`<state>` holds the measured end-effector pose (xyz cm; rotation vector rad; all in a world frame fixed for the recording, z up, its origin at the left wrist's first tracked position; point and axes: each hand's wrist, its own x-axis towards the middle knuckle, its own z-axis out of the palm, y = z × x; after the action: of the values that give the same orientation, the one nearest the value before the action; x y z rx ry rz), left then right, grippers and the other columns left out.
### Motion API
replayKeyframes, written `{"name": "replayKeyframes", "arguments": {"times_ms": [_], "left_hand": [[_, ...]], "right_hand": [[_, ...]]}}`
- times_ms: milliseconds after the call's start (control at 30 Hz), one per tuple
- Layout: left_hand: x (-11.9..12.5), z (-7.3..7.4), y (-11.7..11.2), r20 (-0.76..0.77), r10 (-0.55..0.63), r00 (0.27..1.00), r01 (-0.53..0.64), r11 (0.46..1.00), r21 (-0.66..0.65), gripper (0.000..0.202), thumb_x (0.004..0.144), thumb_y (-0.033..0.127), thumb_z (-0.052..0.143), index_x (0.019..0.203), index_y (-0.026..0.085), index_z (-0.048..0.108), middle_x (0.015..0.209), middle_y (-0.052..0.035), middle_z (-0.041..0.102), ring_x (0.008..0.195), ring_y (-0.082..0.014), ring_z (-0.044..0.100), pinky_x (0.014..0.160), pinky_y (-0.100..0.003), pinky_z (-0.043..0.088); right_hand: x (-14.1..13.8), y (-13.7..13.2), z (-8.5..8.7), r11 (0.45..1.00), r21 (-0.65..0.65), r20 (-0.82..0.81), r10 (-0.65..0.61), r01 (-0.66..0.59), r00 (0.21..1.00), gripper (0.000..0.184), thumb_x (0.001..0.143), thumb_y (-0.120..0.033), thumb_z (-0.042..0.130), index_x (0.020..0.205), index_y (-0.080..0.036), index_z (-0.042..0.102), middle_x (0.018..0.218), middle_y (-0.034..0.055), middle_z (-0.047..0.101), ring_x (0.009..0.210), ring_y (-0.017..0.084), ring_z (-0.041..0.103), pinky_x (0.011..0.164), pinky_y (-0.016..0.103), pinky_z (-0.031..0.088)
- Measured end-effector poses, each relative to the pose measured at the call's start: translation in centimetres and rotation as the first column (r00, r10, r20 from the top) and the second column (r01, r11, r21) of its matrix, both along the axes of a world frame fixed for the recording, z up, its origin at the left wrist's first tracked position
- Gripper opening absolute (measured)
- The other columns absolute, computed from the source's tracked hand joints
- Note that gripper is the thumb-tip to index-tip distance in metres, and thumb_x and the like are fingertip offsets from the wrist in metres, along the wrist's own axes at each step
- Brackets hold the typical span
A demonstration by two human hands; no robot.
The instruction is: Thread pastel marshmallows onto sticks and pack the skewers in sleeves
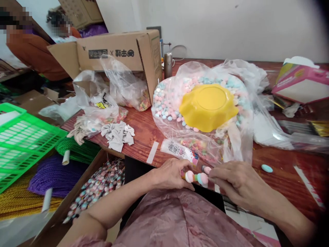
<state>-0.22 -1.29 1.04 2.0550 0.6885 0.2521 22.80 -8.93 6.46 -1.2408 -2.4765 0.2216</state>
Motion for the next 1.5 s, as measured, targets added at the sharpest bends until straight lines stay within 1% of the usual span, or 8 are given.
{"name": "replayKeyframes", "arguments": {"times_ms": [200,367,533,700,967,1200,1400,1500], "left_hand": [[-0.6,0.1,1.2,-0.115,-0.045,0.992,0.081,0.938,0.336,0.068,0.074,0.034,0.078,0.135,0.021,0.052,0.096,-0.0066,0.071,0.088,-0.0266,0.067,0.075,-0.034,0.048],[-2.8,2.8,3.4,0.186,0.050,0.981,-0.171,0.670,0.722,0.062,0.078,0.048,0.076,0.130,0.020,0.059,0.119,-0.0166,0.066,0.108,-0.0337,0.059,0.091,-0.049,0.046],[-4.1,1.1,2.3,0.588,0.297,0.753,-0.393,0.919,0.039,0.030,0.082,0.047,0.074,0.080,0.018,0.065,0.068,-0.0017,0.062,0.065,-0.0144,0.057,0.065,-0.030,0.048],[-2.0,-0.3,3.7,0.593,0.605,0.531,-0.060,0.725,-0.686,0.071,0.061,0.071,0.079,0.107,0.020,0.060,0.100,-0.0086,0.068,0.097,-0.0254,0.066,0.079,-0.038,0.055],[1.3,3.2,6.4,0.428,0.870,0.246,0.172,0.396,-0.902,0.039,0.097,0.046,0.052,0.069,0.019,0.047,0.060,0.0038,0.047,0.060,-0.0133,0.058,0.084,-0.039,0.054],[0.7,0.9,5.9,0.547,0.755,0.361,0.257,0.484,-0.837,0.043,0.087,0.050,0.067,0.064,0.018,0.048,0.059,0.0031,0.051,0.058,-0.0163,0.061,0.080,-0.039,0.054],[0.9,0.9,5.6,0.465,0.828,0.314,0.121,0.451,-0.884,0.044,0.081,0.051,0.074,0.065,0.017,0.052,0.063,0.0028,0.056,0.068,-0.0183,0.066,0.083,-0.038,0.053],[1.7,0.7,5.7,0.395,0.888,0.234,0.088,0.385,-0.919,0.047,0.082,0.053,0.072,0.063,0.017,0.051,0.060,0.0037,0.055,0.063,-0.0157,0.064,0.082,-0.037,0.054]], "right_hand": [[-1.7,0.4,-2.8,0.988,0.039,-0.110,-0.145,0.150,0.983,0.024,0.095,-0.014,0.048,0.087,-0.022,0.069,0.074,0.0004,0.071,0.062,0.015,0.066,0.059,0.027,0.048],[-2.7,0.4,-5.5,0.904,-0.100,-0.506,-0.406,0.415,0.761,0.019,0.093,-0.027,0.057,0.083,-0.019,0.072,0.066,0.0012,0.071,0.055,0.016,0.067,0.050,0.023,0.053],[-4.1,-0.1,-7.7,0.775,-0.202,-0.709,-0.538,0.598,0.457,0.016,0.090,-0.031,0.065,0.082,-0.019,0.073,0.066,0.0009,0.071,0.054,0.016,0.065,0.047,0.022,0.053],[-5.4,-0.1,-8.8,0.757,0.012,-0.718,-0.448,0.654,0.532,0.007,0.090,-0.021,0.065,0.091,-0.020,0.072,0.081,0.0037,0.075,0.069,0.020,0.072,0.062,0.028,0.060],[-6.1,0.6,-8.8,0.780,0.497,-0.398,-0.186,0.381,0.898,0.027,0.088,-0.006,0.058,0.106,-0.019,0.073,0.073,0.0038,0.071,0.060,0.014,0.064,0.057,0.025,0.052],[-6.8,0.6,-10.7,0.763,-0.206,-0.730,-0.537,0.613,0.422,0.017,0.093,-0.029,0.062,0.089,-0.018,0.074,0.078,0.0040,0.075,0.065,0.017,0.069,0.059,0.025,0.057],[-6.6,1.3,-11.4,0.783,0.375,-0.523,-0.264,0.497,0.811,0.022,0.088,-0.009,0.060,0.103,-0.018,0.074,0.076,0.0052,0.072,0.065,0.015,0.067,0.063,0.025,0.054],[-7.1,1.7,-11.5,0.812,0.391,-0.469,-0.230,0.434,0.853,0.024,0.089,-0.009,0.058,0.104,-0.018,0.075,0.074,0.0059,0.072,0.063,0.014,0.065,0.062,0.024,0.051]]}}
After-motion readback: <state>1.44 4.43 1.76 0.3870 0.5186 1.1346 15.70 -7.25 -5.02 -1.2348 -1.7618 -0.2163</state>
